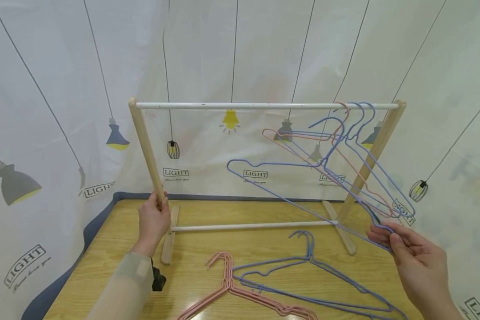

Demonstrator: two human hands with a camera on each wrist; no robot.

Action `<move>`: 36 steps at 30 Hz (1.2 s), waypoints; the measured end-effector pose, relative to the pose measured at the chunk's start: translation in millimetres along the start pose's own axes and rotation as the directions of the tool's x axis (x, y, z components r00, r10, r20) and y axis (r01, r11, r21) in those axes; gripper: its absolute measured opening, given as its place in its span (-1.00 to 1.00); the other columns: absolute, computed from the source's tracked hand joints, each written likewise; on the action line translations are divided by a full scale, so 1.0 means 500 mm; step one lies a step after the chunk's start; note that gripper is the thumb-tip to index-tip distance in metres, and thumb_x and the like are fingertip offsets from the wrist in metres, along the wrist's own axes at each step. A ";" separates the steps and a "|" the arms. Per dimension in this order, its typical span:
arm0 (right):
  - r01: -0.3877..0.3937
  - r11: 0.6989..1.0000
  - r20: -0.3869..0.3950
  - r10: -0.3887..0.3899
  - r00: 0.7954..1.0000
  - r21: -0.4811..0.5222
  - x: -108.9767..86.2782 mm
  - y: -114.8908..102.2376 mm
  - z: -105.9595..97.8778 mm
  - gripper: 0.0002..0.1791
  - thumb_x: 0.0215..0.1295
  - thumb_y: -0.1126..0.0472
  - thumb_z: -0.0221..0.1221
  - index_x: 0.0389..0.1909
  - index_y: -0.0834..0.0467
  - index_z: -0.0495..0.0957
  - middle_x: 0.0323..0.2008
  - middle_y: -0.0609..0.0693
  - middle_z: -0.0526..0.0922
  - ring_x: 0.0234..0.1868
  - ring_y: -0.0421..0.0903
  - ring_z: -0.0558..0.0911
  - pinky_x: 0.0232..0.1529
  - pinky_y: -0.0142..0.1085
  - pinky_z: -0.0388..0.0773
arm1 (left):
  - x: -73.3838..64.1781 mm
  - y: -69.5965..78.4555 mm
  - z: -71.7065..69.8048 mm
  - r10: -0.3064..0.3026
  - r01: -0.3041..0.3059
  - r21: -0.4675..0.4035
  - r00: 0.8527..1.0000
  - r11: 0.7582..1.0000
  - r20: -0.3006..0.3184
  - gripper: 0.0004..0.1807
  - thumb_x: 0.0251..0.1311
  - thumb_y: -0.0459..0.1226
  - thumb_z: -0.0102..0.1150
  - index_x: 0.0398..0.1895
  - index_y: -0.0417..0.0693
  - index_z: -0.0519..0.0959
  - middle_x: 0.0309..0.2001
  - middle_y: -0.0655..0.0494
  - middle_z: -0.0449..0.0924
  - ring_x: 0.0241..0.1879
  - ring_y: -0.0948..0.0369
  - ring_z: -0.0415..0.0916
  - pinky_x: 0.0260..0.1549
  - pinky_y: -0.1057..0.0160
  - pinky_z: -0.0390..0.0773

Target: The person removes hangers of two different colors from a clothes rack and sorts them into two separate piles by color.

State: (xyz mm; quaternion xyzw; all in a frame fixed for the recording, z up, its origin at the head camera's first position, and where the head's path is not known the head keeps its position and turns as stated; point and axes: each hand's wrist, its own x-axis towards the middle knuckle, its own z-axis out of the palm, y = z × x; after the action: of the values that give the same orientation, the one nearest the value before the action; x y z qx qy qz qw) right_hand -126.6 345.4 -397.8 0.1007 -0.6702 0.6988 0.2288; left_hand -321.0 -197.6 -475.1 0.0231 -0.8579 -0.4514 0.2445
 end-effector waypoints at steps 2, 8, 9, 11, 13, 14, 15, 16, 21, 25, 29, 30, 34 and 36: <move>-0.032 0.999 0.030 0.031 0.999 0.023 -0.010 0.012 -0.010 -0.65 0.63 0.44 0.00 0.30 0.46 0.52 0.01 0.15 0.80 0.00 -0.05 0.79 0.13 -0.33 0.54 | 0.000 0.001 -0.002 -0.002 0.002 -0.003 1.000 1.000 0.000 -0.68 0.58 -0.36 0.07 0.27 -0.26 0.60 -0.01 -0.35 0.73 -0.17 -0.14 0.73 -0.34 -0.03 0.67; -0.128 0.989 0.098 0.120 0.988 0.079 -0.037 0.046 -0.035 -0.65 0.65 0.41 -0.02 0.30 0.31 0.57 0.05 0.13 0.78 0.03 -0.03 0.78 0.12 -0.31 0.56 | 0.001 0.002 -0.007 -0.016 0.016 -0.012 1.000 1.000 0.001 -0.66 0.59 -0.36 0.05 0.30 -0.24 0.59 0.02 -0.35 0.72 -0.13 -0.16 0.73 -0.31 -0.07 0.68; -0.138 0.988 0.106 0.129 0.986 0.076 -0.040 0.051 -0.039 -0.65 0.66 0.41 -0.03 0.29 0.30 0.58 0.05 0.13 0.78 0.03 -0.04 0.78 0.12 -0.31 0.57 | 0.001 0.002 -0.007 -0.017 0.017 -0.011 1.000 1.000 0.000 -0.66 0.58 -0.36 0.06 0.30 -0.24 0.59 0.02 -0.34 0.72 -0.12 -0.16 0.73 -0.30 -0.08 0.69; -0.158 0.985 0.113 0.151 0.982 0.062 -0.044 0.057 -0.048 -0.66 0.66 0.39 -0.03 0.27 0.26 0.61 0.04 0.12 0.79 0.02 -0.05 0.78 0.10 -0.31 0.59 | 0.003 0.000 -0.006 -0.016 0.016 -0.008 1.000 1.000 -0.002 -0.67 0.58 -0.35 0.06 0.29 -0.24 0.60 0.02 -0.34 0.72 -0.12 -0.16 0.73 -0.29 -0.10 0.69; -0.185 0.982 0.123 0.178 0.976 0.042 -0.047 0.061 -0.056 -0.66 0.67 0.37 -0.02 0.26 0.22 0.62 0.03 0.12 0.79 0.01 -0.06 0.78 0.10 -0.31 0.59 | 0.004 0.000 -0.006 -0.015 0.015 -0.010 1.000 1.000 -0.004 -0.67 0.58 -0.35 0.06 0.29 -0.24 0.60 0.02 -0.34 0.72 -0.11 -0.16 0.73 -0.28 -0.12 0.70; -0.195 0.981 0.124 0.193 0.973 0.008 -0.048 0.063 -0.059 -0.67 0.67 0.36 -0.01 0.25 0.20 0.63 0.01 0.12 0.79 0.00 -0.06 0.78 0.09 -0.32 0.60 | 0.005 0.000 -0.006 -0.013 0.013 -0.010 1.000 1.000 -0.005 -0.67 0.58 -0.35 0.06 0.29 -0.24 0.60 0.02 -0.34 0.72 -0.11 -0.16 0.73 -0.27 -0.13 0.70; -0.206 0.978 0.126 0.207 0.970 -0.025 -0.049 0.064 -0.062 -0.68 0.67 0.34 0.00 0.25 0.19 0.63 0.00 0.11 0.80 -0.01 -0.07 0.79 0.08 -0.33 0.60 | 0.006 0.000 -0.005 -0.013 0.013 -0.011 1.000 1.000 -0.007 -0.67 0.58 -0.35 0.07 0.29 -0.24 0.60 0.03 -0.33 0.72 -0.10 -0.16 0.73 -0.26 -0.13 0.70; -0.216 0.975 0.129 0.221 0.967 -0.050 -0.050 0.065 -0.065 -0.68 0.68 0.32 0.01 0.26 0.19 0.63 0.00 0.11 0.80 -0.02 -0.07 0.79 0.07 -0.32 0.61 | 0.007 -0.001 -0.005 -0.012 0.012 -0.009 1.000 1.000 -0.006 -0.67 0.58 -0.35 0.07 0.29 -0.24 0.60 0.03 -0.33 0.72 -0.11 -0.16 0.73 -0.26 -0.13 0.70; -0.241 0.960 0.154 0.262 0.953 -0.139 -0.056 0.078 -0.083 -0.69 0.68 0.32 0.01 0.25 0.23 0.63 -0.03 0.08 0.81 -0.04 -0.08 0.79 0.02 -0.31 0.65 | 0.011 0.005 -0.008 -0.006 0.006 -0.002 1.000 1.000 -0.009 -0.67 0.59 -0.34 0.06 0.29 -0.23 0.60 0.01 -0.34 0.72 -0.13 -0.15 0.73 -0.30 -0.09 0.69; -0.298 0.945 0.161 0.318 0.934 -0.138 -0.066 0.100 -0.100 -0.67 0.69 0.35 -0.01 0.17 0.05 0.69 -0.05 0.07 0.80 -0.06 -0.07 0.79 -0.01 -0.28 0.67 | 0.015 0.010 -0.012 0.017 -0.017 0.000 1.000 1.000 -0.016 -0.68 0.59 -0.34 0.06 0.28 -0.24 0.60 -0.02 -0.35 0.73 -0.17 -0.15 0.73 -0.33 -0.06 0.68; -0.343 0.930 0.144 0.361 0.922 -0.135 -0.083 0.121 -0.115 -0.63 0.68 0.36 0.00 0.08 -0.10 0.72 -0.09 0.06 0.81 -0.10 -0.05 0.80 -0.05 -0.26 0.69 | 0.018 0.010 -0.012 0.026 -0.027 -0.005 1.000 1.000 -0.014 -0.69 0.59 -0.35 0.06 0.26 -0.24 0.61 -0.03 -0.35 0.73 -0.17 -0.15 0.73 -0.35 -0.06 0.68; -0.345 0.930 0.139 0.361 0.922 -0.123 -0.088 0.126 -0.119 -0.62 0.68 0.36 0.01 0.08 -0.10 0.72 -0.09 0.07 0.81 -0.11 -0.04 0.80 -0.06 -0.25 0.69 | 0.018 0.010 -0.011 0.025 -0.025 -0.007 1.000 1.000 -0.011 -0.69 0.59 -0.35 0.06 0.26 -0.24 0.61 -0.02 -0.35 0.73 -0.17 -0.15 0.73 -0.35 -0.06 0.68; -0.373 0.927 0.155 0.376 0.914 -0.047 -0.100 0.144 -0.139 -0.61 0.66 0.38 0.03 0.07 -0.10 0.75 -0.10 0.09 0.82 -0.12 -0.01 0.80 -0.07 -0.24 0.70 | 0.017 0.011 -0.008 0.012 -0.012 -0.012 1.000 1.000 0.002 -0.69 0.58 -0.36 0.07 0.26 -0.24 0.61 0.00 -0.34 0.72 -0.14 -0.14 0.73 -0.32 -0.06 0.68; -0.389 0.921 0.197 0.382 0.903 -0.004 -0.106 0.153 -0.152 -0.61 0.65 0.39 0.04 0.08 -0.08 0.76 -0.09 0.10 0.81 -0.11 -0.01 0.80 -0.05 -0.22 0.70 | 0.016 0.011 -0.007 0.013 -0.013 -0.008 1.000 1.000 0.005 -0.68 0.58 -0.36 0.07 0.27 -0.24 0.60 0.01 -0.35 0.72 -0.13 -0.15 0.73 -0.31 -0.07 0.69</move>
State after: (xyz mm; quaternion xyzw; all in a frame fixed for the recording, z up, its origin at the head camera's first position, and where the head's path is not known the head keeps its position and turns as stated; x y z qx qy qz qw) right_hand -102.7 410.4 -495.9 0.0378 -0.6836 0.7286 0.0178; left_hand -325.7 -199.0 -465.8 0.0155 -0.8568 -0.4532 0.2455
